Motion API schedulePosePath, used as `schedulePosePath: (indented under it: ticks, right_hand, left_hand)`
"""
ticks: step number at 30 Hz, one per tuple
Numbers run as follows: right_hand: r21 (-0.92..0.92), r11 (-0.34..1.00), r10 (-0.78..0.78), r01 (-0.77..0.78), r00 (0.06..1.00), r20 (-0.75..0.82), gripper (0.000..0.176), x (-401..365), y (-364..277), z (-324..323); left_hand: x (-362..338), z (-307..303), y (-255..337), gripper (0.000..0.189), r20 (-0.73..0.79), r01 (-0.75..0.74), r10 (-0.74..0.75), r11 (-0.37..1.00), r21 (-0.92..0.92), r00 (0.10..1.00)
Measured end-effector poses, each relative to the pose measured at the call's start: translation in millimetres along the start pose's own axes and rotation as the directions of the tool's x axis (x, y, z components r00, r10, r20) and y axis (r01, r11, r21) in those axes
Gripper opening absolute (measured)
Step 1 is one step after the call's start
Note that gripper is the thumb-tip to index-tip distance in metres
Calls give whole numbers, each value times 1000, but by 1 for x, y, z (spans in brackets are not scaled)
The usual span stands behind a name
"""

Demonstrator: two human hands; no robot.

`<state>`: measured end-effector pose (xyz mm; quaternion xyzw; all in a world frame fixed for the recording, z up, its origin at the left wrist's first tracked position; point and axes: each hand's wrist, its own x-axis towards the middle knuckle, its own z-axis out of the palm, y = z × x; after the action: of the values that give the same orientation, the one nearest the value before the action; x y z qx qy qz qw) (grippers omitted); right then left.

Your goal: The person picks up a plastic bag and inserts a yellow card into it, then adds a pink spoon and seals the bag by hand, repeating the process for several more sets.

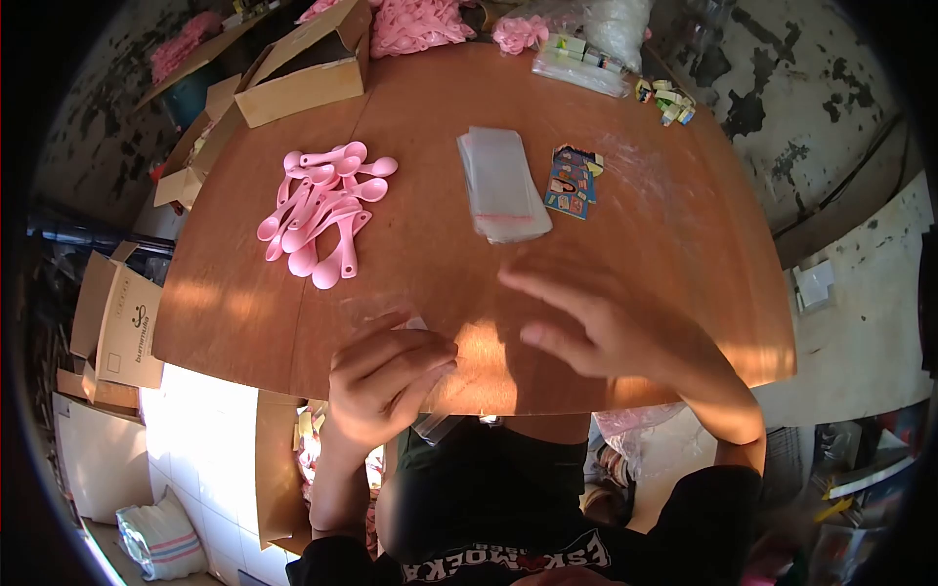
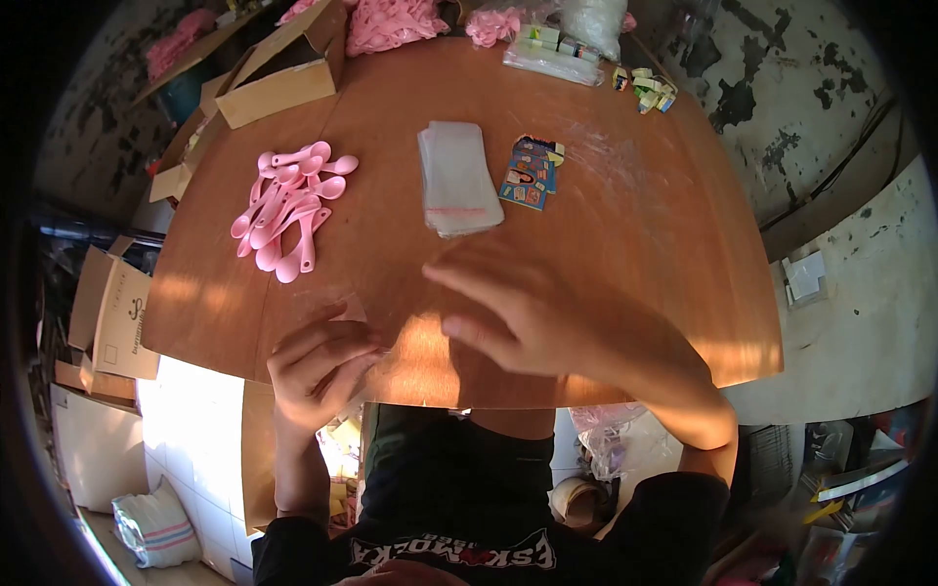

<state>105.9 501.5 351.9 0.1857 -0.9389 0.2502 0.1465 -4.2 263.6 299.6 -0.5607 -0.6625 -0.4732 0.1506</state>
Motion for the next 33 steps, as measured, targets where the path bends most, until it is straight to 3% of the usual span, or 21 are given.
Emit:
schedulePosePath:
  ticks: [1,3,5,7,8,10,12,15,17,18,19,21,23,25,26,30,31,33]
  right_hand:
    - [-117,990,67,-75,996,-67,49,2,26,1]
    - [-334,917,179,-217,974,-142,54,-6,87,11]
    - [-445,855,222,-265,964,-148,57,-18,114,18]
    - [-553,773,348,-313,936,-43,62,-28,107,25]
    - [-573,778,311,-259,950,-8,61,-35,97,27]
    - [-529,818,293,-226,955,45,63,-49,59,28]
    - [-478,854,283,-203,954,99,65,-64,20,27]
    - [-407,903,218,-136,963,160,65,-88,-20,33]
    - [-381,925,56,13,984,170,62,-104,-31,40]
    - [-406,907,-68,108,991,112,43,-105,-34,42]
    - [-406,907,-68,110,991,117,43,-109,-35,43]
    - [-453,831,-280,325,946,164,27,-113,-37,41]
    - [-404,849,-336,340,938,82,16,-103,-43,28]
    - [-234,929,-325,288,936,-135,17,-85,-43,6]
    - [-255,917,-373,306,886,-276,18,-75,-39,-2]
    - [51,996,-40,79,847,-530,15,-40,-36,-22]
    - [52,995,-40,79,847,-530,15,-32,-34,-21]
    - [143,989,108,-31,811,-574,14,-15,-29,-21]
  left_hand:
    - [-1,0,3,8,2,-2,2,1000,-1,1000]
    - [-5,0,9,11,18,335,-338,924,-182,941]
    - [-5,0,8,17,20,343,-348,909,-238,937]
    - [-2,-1,8,22,29,464,-490,804,-373,871]
    - [-2,-1,7,22,22,466,-494,802,-374,869]
    - [-1,0,5,27,43,493,-583,643,-586,812]
    - [0,0,-2,28,42,471,-558,655,-591,829]
    - [6,3,-8,30,20,441,-526,692,-572,850]
    - [12,5,-7,30,70,451,-588,533,-716,806]
    - [13,7,-12,30,83,445,-567,539,-716,820]
    - [15,9,-13,30,81,444,-569,536,-718,818]
    - [22,16,-11,32,61,423,-584,508,-750,810]
    - [23,21,-13,33,41,406,-590,501,-764,807]
    - [23,23,-12,35,138,450,-600,410,-793,788]
    - [24,24,-10,36,175,467,-609,362,-807,773]
    - [29,29,-1,33,318,582,-556,399,-708,768]
    - [27,31,-2,33,319,583,-556,399,-708,767]
    - [24,35,-4,30,392,563,-437,390,-728,810]
